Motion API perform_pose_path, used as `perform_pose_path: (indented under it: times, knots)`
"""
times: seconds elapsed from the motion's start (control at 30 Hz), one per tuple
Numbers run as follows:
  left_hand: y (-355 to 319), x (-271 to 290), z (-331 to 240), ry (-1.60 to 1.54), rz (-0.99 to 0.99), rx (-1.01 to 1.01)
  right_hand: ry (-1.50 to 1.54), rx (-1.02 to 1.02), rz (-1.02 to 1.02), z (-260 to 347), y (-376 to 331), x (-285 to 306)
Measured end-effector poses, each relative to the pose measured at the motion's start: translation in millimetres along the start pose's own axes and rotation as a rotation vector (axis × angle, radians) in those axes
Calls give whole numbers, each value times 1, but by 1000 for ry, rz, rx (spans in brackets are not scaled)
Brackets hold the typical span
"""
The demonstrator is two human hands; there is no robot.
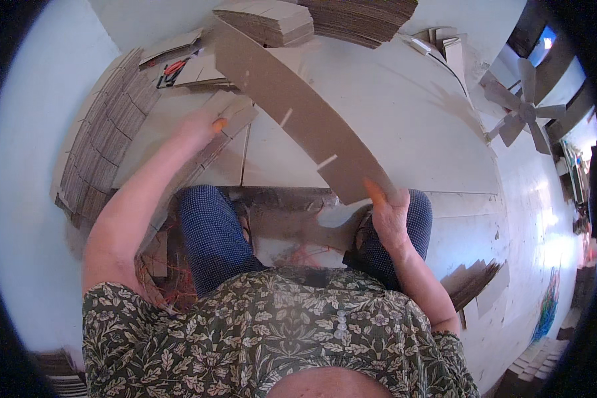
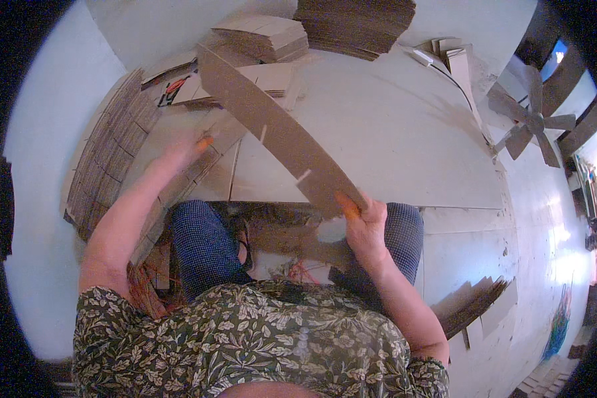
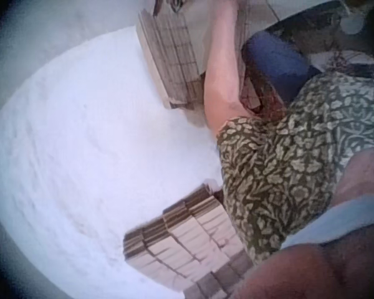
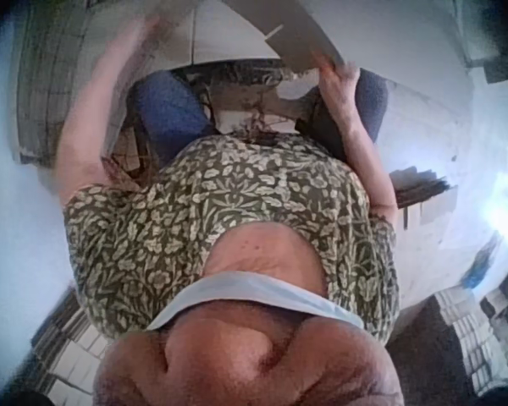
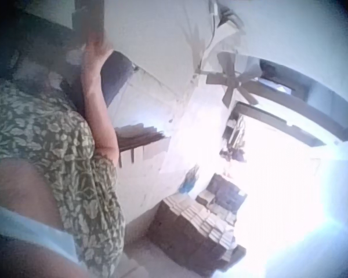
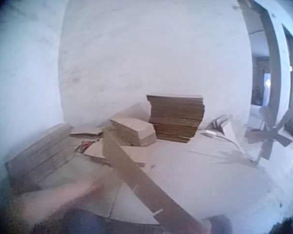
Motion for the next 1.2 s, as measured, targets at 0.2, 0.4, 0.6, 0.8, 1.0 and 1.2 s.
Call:
perform_pose_path:
  times: [0.2, 0.4, 0.6, 0.8, 1.0, 1.2]
  knots:
    - [-45, 29, -117, -53, 375, -328, 10, -3, -90, 6, 19, -7]
    - [-75, 12, -170, -424, 570, -375, -108, -39, 103, 14, 24, 12]
    - [-93, 4, -191, -539, 592, -474, -336, 24, 197, -14, 6, 18]
    - [-42, -26, -101, -396, 199, -294, -166, 69, 78, -11, 2, 21]
    - [-18, -73, 40, 181, 19, 163, -544, 419, 271, 56, 48, 11]
    - [8, -80, 68, 117, 145, 110, -728, 323, 641, 27, 65, -26]
Point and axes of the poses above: each hand's wrist, its own y-axis towards the middle knuckle, its own x-axis out of the back of the hand, z = x × y, the point moved 4 cm from there along y, towards the middle knuckle, and after that the axes turned 12 degrees about x, right-handed, at the moved point
